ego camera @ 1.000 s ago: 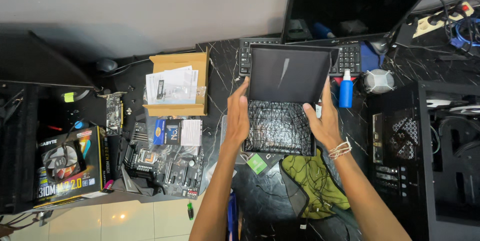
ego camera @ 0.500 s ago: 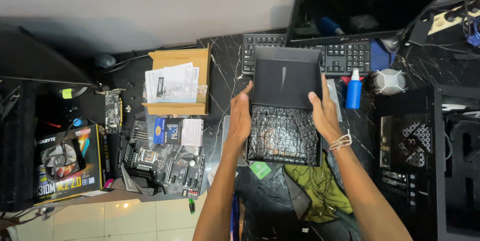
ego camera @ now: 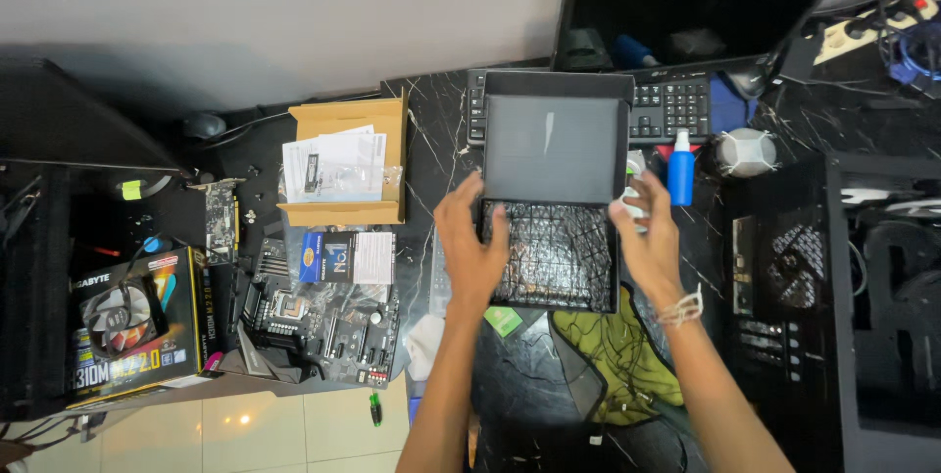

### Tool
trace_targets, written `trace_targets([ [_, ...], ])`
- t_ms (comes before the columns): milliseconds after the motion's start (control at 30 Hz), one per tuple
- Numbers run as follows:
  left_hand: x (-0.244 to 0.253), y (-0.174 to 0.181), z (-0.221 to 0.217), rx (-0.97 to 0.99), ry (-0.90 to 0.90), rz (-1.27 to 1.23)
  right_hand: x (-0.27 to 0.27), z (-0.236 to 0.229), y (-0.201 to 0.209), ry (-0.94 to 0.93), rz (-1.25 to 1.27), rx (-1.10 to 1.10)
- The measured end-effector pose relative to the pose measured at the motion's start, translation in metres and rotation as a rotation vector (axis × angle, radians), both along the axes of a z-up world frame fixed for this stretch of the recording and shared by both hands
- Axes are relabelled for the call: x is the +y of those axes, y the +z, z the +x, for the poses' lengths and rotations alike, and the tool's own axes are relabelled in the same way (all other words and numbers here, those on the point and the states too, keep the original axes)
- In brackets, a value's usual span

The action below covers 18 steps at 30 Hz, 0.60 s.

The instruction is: The person unpacks a graphics card from a box and installs it into a PCIe slot on the motherboard inside a computer case. They then use a screwdriver to secure the graphics card to the case.

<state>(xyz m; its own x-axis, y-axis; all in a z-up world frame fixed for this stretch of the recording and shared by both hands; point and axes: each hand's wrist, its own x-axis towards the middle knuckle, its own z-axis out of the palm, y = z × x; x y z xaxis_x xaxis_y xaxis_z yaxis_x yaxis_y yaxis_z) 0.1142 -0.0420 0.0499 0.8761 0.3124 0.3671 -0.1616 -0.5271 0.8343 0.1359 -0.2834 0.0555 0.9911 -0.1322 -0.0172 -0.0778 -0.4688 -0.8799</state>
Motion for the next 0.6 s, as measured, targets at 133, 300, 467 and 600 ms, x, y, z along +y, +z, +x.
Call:
trace_targets([
  [133, -0.029, -0.023, -0.018, -0.2, -0.072, 0.166, -0.007, -0.039, -0.012, -0.025, -0.16, -0.118],
  [300, -0.066, -0.045, -0.034, 0.158, -0.217, 0.135, -0.014, -0.054, -0.055, -0.102, -0.33, -0.224],
  [467, -0.093, -0.053, -0.028, 0.235, -0.133, 0.319, -0.009, -0.059, -0.034, -0.094, -0.258, -0.169],
  [600, -0.086, -0.014, -0.033, 0.34, -0.216, -0.044, -0.004, -0.065, -0.025, -0.16, -0.086, 0.024],
])
